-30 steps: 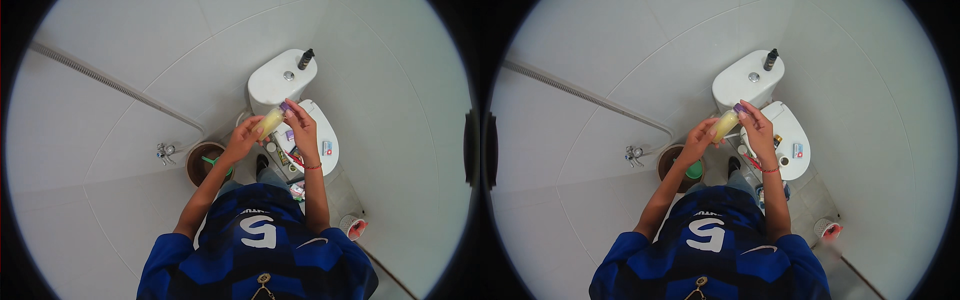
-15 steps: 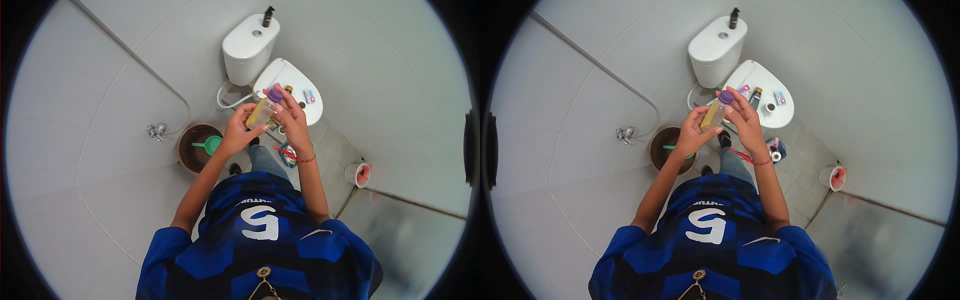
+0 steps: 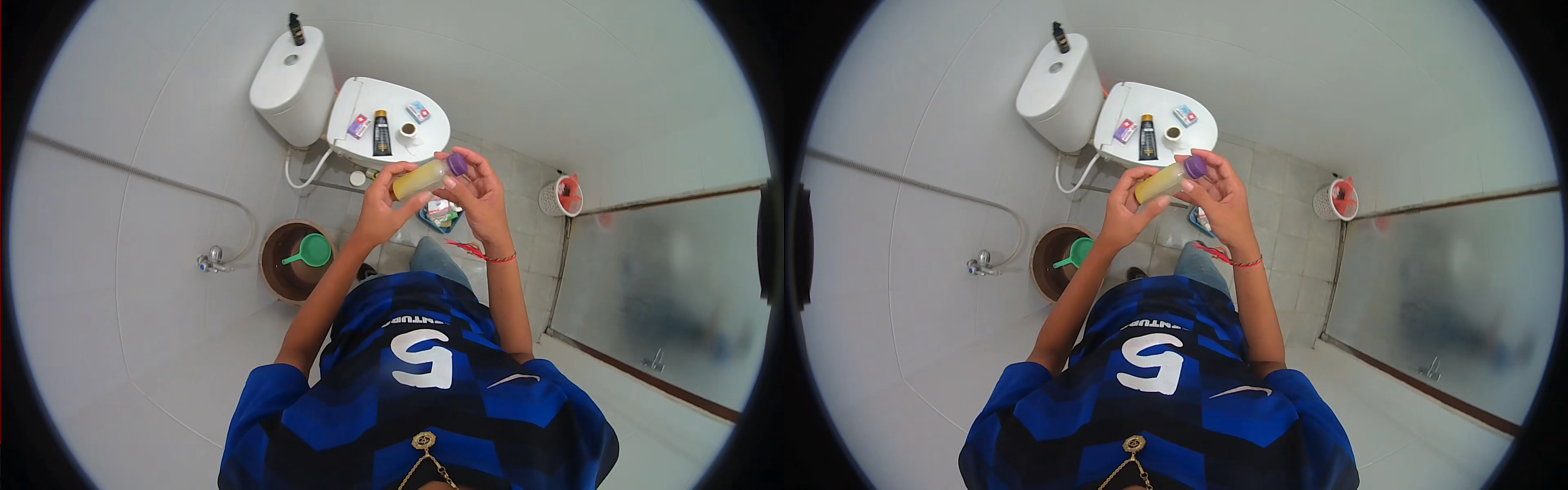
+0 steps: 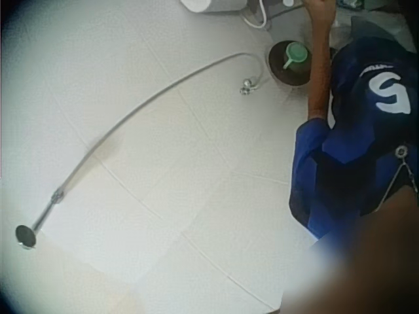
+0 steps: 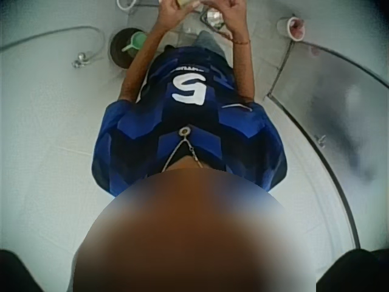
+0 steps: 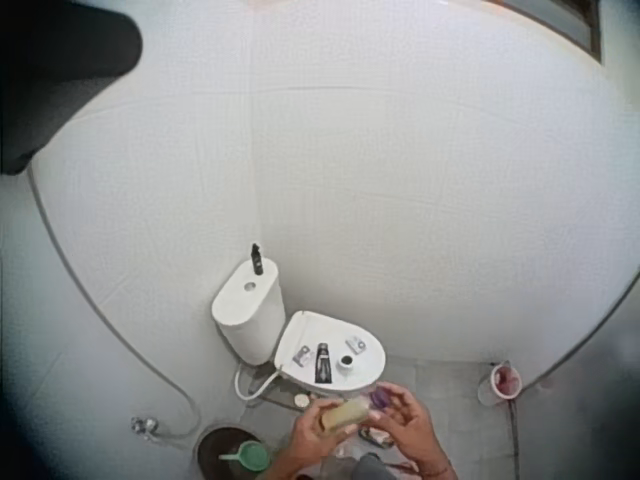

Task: Organizing various bottles and bathroom items from the toilet tank into a tray on the floor.

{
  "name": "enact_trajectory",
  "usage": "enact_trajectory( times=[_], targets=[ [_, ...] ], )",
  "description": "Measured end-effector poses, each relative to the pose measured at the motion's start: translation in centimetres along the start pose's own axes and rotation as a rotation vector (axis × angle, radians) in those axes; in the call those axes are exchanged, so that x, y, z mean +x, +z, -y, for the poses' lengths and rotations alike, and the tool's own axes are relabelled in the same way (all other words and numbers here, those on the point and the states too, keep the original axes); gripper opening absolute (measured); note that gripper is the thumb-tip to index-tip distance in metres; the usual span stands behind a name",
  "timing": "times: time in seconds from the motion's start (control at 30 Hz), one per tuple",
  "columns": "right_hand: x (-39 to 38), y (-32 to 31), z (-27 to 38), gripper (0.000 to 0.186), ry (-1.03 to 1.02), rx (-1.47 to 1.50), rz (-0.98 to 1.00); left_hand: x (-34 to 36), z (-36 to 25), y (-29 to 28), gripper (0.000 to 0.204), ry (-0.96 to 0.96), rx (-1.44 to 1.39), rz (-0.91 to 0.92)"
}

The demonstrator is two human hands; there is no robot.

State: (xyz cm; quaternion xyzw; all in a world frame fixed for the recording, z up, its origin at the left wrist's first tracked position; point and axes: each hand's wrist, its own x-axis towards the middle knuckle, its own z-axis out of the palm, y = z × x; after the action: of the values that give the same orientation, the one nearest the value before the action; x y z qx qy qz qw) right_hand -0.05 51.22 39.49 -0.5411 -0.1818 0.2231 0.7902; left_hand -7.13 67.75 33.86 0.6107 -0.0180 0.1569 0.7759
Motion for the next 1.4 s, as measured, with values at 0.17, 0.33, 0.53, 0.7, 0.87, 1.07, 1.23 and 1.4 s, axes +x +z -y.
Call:
enact_trajectory(
  times=[0.17,0.33,0.53,0.7,0.87,1.07,1.23,1.4],
  targets=[
    [-1.2,-6.9,0.8,0.047,0.05,0.07,-0.072,1.8,2.5,4.7,0.035,-0.161,-0.059,0.075],
    [-1.0,-15.9,0.4,0.048,0.101,0.128,-0.101,4.7,8.0,11.2,0.036,-0.176,-0.112,0.053],
    [-0.5,-28.6,-0.2,0.043,0.201,0.248,-0.216,8.3,16.5,20.6,0.04,-0.366,0.01,0.027],
    [-2.3,-37.9,-5.2,0.037,0.29,0.112,-0.323,8.7,26.5,25.0,0.044,-0.601,-0.008,-0.148],
    [-3.1,-43.9,-17.2,0.029,0.411,-0.174,-0.472,7.5,40.2,26.2,0.049,-0.884,-0.24,-0.448],
    [-0.8,-47.9,-32.3,0.034,0.651,-0.618,-0.437,5.3,56.3,22.5,0.058,-1.098,-0.086,-0.535],
    [0.9,-51.8,-43.5,0.038,0.644,-0.769,-0.454,4.7,66.0,19.5,0.055,-1.199,-0.13,-0.44],
    [4.5,-50.9,-51.5,0.035,0.673,-0.747,-0.353,4.5,71.3,12.7,0.051,-1.207,0.017,-0.288]
  ],
)
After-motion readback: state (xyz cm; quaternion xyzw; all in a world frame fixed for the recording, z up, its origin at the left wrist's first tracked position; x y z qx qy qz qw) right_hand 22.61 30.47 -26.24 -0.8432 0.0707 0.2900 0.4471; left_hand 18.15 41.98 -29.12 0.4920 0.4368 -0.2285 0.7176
